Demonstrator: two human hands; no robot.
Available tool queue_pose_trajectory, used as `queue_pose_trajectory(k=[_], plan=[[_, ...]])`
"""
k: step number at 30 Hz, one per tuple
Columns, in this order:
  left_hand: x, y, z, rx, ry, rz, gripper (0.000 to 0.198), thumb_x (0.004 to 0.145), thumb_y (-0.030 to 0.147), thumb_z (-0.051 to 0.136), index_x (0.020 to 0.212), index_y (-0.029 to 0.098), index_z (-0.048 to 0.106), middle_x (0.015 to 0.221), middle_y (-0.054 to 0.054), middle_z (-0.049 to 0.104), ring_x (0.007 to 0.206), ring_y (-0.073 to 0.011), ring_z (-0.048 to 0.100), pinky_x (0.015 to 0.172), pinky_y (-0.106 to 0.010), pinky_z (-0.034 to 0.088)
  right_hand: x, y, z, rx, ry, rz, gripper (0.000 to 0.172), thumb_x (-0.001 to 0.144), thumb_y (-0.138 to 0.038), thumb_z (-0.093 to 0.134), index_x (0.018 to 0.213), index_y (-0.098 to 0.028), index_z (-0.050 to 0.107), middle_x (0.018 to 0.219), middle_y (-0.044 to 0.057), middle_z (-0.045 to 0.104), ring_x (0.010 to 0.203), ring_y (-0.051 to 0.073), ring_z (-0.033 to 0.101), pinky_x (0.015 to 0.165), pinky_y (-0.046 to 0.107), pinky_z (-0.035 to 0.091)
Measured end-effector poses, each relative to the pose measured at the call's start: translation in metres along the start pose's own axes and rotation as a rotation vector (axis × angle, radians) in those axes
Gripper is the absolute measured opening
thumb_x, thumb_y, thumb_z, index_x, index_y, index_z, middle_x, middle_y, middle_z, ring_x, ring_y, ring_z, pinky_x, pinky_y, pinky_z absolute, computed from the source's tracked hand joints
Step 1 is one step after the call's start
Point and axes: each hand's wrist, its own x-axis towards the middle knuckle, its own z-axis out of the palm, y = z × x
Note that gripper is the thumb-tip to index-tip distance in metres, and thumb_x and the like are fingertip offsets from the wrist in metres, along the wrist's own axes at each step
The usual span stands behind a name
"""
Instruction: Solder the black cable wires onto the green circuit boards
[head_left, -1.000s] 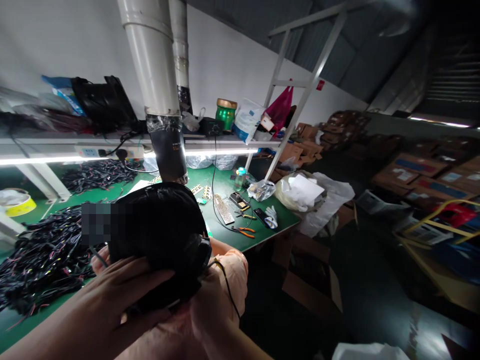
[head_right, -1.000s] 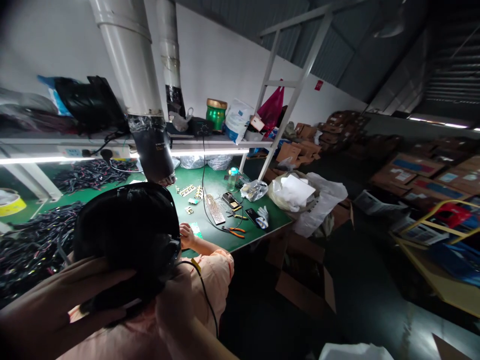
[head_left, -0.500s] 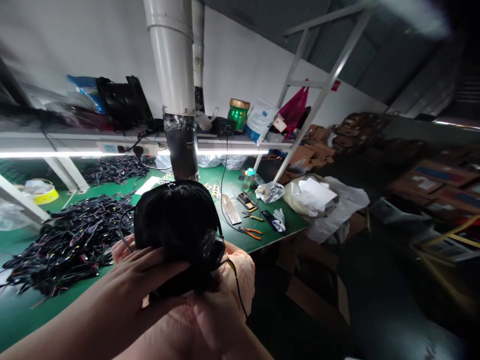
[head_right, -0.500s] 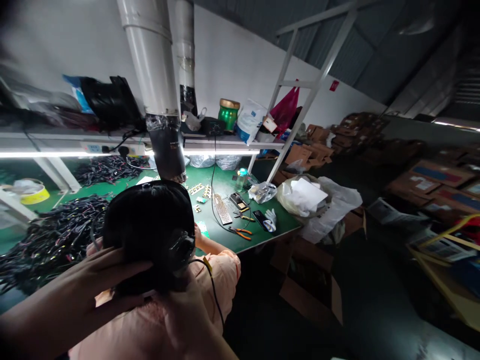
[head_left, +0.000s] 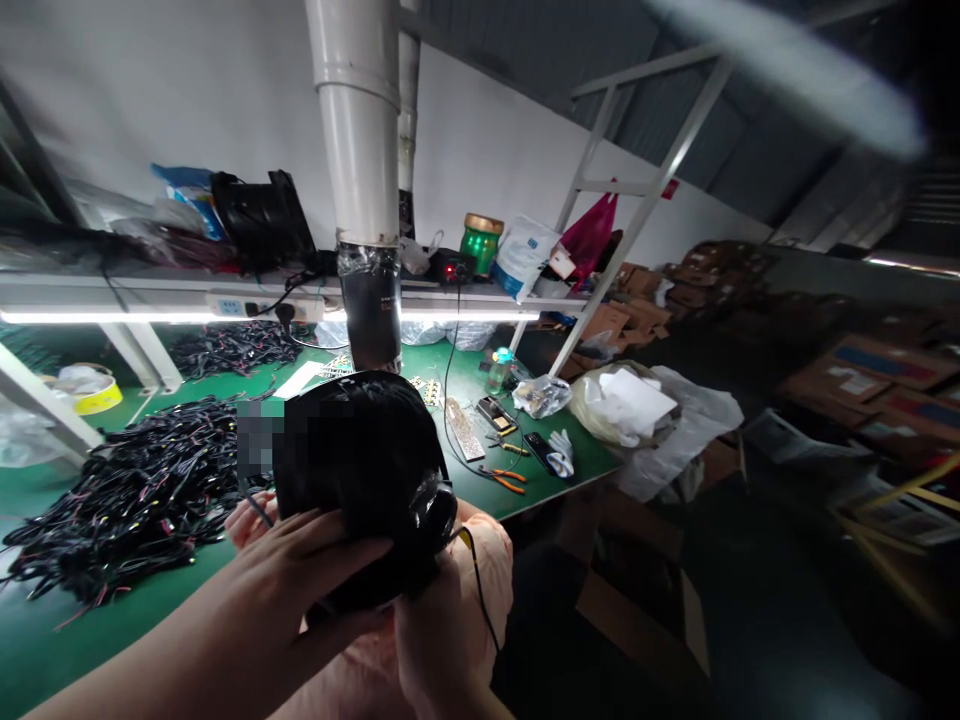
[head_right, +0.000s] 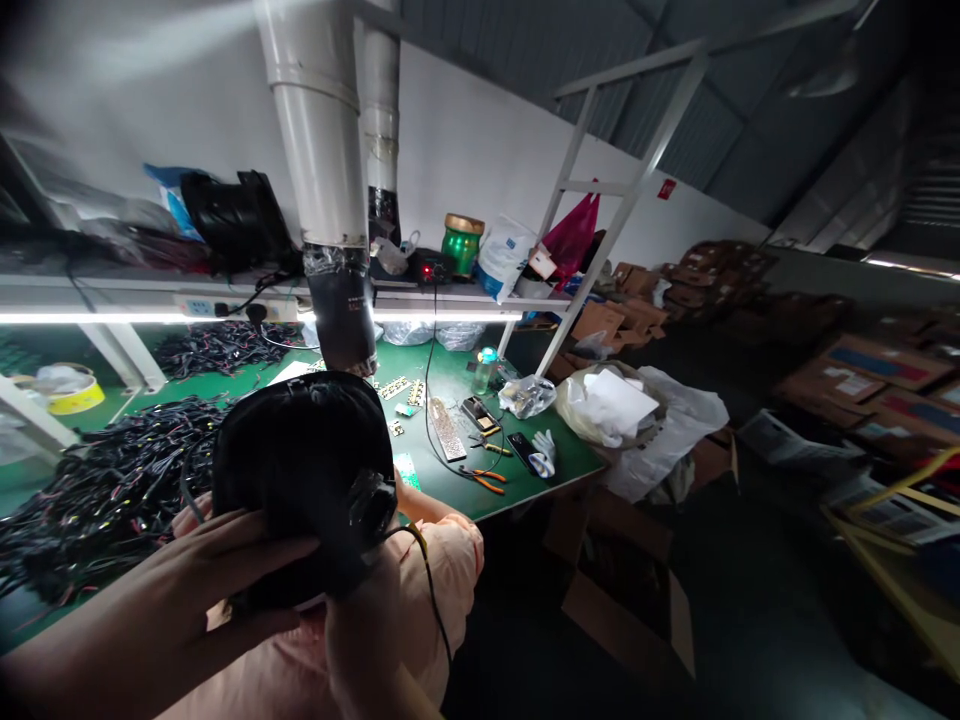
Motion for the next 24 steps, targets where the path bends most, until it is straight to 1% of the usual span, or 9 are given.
queue_pose_trajectory(k=[3,8,12,14,16,18,20,22,24], plan=[[0.0,0.001,-0.001,0.041,0.015,0.033,0.039,0.113,0.062,0.062,0.141,0.041,0.079,0.136,-0.004,0.08,0.116,-0.0242,0.081,0.093,-0.03,0.069,-0.004,0.012,0.0,0.268,-0.131,0.179,0.041,0.081,-0.037,0.098,0.12,-0.031,0.085,0.113,0.007,0.087,0.11,0.034,0.08,0.084,0.041,0.065],[-0.001,0.004,-0.002,0.092,0.066,0.048,0.04,0.115,0.055,0.06,0.148,0.04,0.076,0.14,-0.006,0.074,0.118,-0.0244,0.077,0.094,-0.034,0.064,-0.012,0.026,0.0,0.39,-0.321,0.286,0.046,0.069,-0.026,0.102,0.113,-0.028,0.089,0.103,0.0,0.085,0.09,0.018,0.077,0.085,0.028,0.06],[0.001,0.008,0.0,0.086,0.13,0.059,0.037,0.118,0.053,0.054,0.143,0.039,0.078,0.135,-0.005,0.073,0.114,-0.0242,0.075,0.095,-0.038,0.059,-0.011,0.028,0.004,0.357,-0.382,0.27,0.039,0.064,-0.031,0.105,0.099,-0.028,0.088,0.108,0.002,0.084,0.115,0.025,0.076,0.096,0.032,0.06],[-0.001,0.01,0.004,0.111,0.138,0.036,0.036,0.118,0.052,0.054,0.143,0.04,0.078,0.131,-0.005,0.073,0.11,-0.0259,0.073,0.099,-0.043,0.057,-0.009,0.027,0.0,0.286,-0.432,0.266,0.051,0.06,-0.038,0.109,0.105,-0.027,0.088,0.116,0.007,0.085,0.129,0.033,0.074,0.104,0.04,0.06],[-0.008,0.012,0.009,0.136,0.129,0.007,0.039,0.116,0.052,0.059,0.149,0.039,0.074,0.128,-0.007,0.073,0.111,-0.0286,0.072,0.109,-0.05,0.054,-0.007,0.025,-0.012,0.184,-0.467,0.26,0.067,0.057,-0.044,0.113,0.117,-0.026,0.089,0.121,0.009,0.085,0.131,0.037,0.073,0.107,0.044,0.059],[-0.021,0.014,0.014,0.135,0.131,-0.015,0.05,0.114,0.05,0.064,0.161,0.035,0.065,0.13,-0.008,0.072,0.121,-0.031,0.07,0.118,-0.053,0.051,-0.006,0.021,-0.033,0.055,-0.45,0.241,0.068,0.061,-0.051,0.113,0.118,-0.024,0.089,0.12,0.01,0.085,0.128,0.036,0.076,0.11,0.045,0.058],[-0.037,0.014,0.021,0.114,0.155,-0.048,0.061,0.113,0.044,0.065,0.171,0.032,0.055,0.135,-0.011,0.07,0.133,-0.0322,0.066,0.122,-0.052,0.051,-0.008,0.013,-0.057,-0.102,-0.38,0.21,0.055,0.078,-0.061,0.104,0.113,-0.022,0.088,0.117,0.01,0.086,0.122,0.032,0.078,0.113,0.046,0.058],[-0.054,0.007,0.034,0.095,0.252,-0.106,0.069,0.11,0.041,0.068,0.176,0.033,0.049,0.142,-0.013,0.069,0.142,-0.0343,0.064,0.122,-0.053,0.055,-0.011,0.005,-0.079,-0.282,-0.31,0.188,0.044,0.098,-0.054,0.091,0.124,-0.02,0.082,0.133,0.011,0.082,0.127,0.031,0.076,0.114,0.052,0.061],[-0.067,-0.009,0.055,0.082,0.393,-0.166,0.07,0.106,0.044,0.073,0.172,0.042,0.052,0.143,-0.011,0.07,0.14,-0.0356,0.066,0.118,-0.056,0.06,-0.018,0.0,-0.094,-0.466,-0.238,0.19,0.036,0.109,-0.047,0.081,0.136,-0.024,0.077,0.144,0.011,0.076,0.128,0.03,0.075,0.107,0.051,0.066]])
